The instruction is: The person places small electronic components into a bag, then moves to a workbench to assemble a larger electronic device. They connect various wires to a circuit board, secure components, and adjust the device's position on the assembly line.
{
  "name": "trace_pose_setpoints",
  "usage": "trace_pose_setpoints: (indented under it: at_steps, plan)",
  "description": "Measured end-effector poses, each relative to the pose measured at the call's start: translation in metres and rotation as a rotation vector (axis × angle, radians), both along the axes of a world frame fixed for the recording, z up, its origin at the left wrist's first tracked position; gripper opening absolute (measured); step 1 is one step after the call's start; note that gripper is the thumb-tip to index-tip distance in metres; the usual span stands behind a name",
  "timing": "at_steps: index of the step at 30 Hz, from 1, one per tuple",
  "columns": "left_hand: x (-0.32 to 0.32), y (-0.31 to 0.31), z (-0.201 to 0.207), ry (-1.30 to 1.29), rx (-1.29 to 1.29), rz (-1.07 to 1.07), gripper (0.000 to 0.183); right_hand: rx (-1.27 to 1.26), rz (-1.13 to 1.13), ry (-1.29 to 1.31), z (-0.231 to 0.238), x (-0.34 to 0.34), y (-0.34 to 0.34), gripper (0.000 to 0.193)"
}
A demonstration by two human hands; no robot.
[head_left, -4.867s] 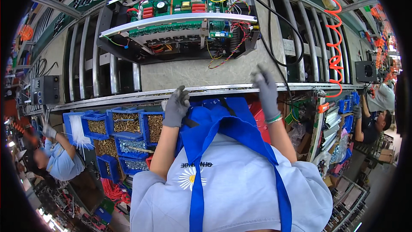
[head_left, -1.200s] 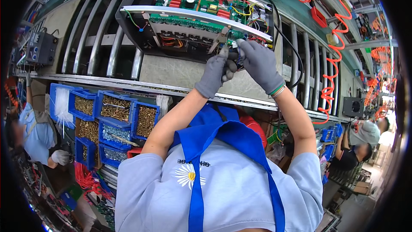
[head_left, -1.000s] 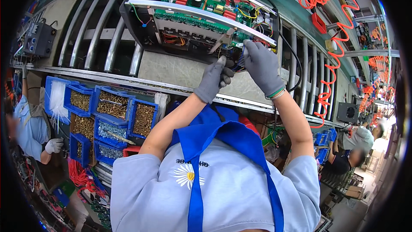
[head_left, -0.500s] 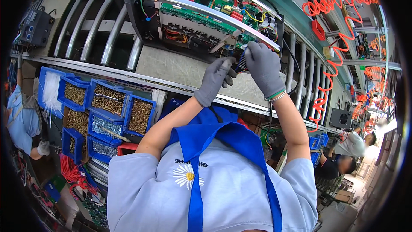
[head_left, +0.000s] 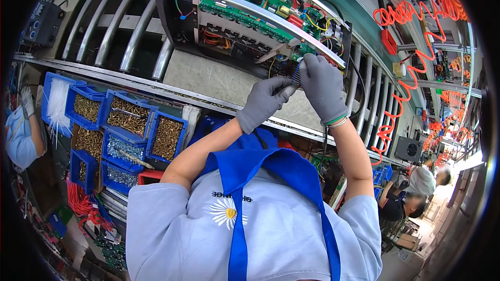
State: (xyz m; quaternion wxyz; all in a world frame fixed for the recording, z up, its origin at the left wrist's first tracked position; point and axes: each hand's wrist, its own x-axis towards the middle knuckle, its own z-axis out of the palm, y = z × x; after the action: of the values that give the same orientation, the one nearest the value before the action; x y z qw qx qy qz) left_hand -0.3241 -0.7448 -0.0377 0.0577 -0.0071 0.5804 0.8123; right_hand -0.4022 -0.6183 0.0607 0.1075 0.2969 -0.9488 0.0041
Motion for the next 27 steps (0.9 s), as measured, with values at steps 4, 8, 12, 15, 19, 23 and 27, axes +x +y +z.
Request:
trace_pose_setpoints:
  at_steps: [4,8,12,15,19,23,27]
  plan:
    - [0.002,-0.014,0.008,0.086,-0.123,0.099,0.025,0.067,-0.026,0.018,-0.004,0.004,-0.002,0.011]
    - [0.007,-0.065,0.050,-0.172,-0.007,-0.243,0.028,0.091,0.012,0.140,-0.018,0.005,0.000,0.014]
    - [0.025,-0.087,0.063,-0.255,0.249,-0.347,0.031,0.042,-0.005,0.178,-0.028,0.006,0.001,0.010]
    - [0.035,-0.079,0.064,-0.298,0.146,-0.396,0.033,0.061,-0.015,0.181,-0.029,0.006,-0.002,0.007]
    - [0.045,-0.062,0.046,-0.290,-0.028,-0.402,0.034,0.058,-0.064,0.042,-0.028,0.015,-0.003,0.036]
    - [0.054,-0.060,0.027,-0.213,-0.159,-0.303,0.030,-0.262,-0.114,-0.180,-0.047,0.047,0.008,0.088]
    - [0.043,-0.059,0.022,-0.096,-0.357,-0.135,0.034,-0.717,-0.142,-0.252,-0.063,0.089,0.017,0.066]
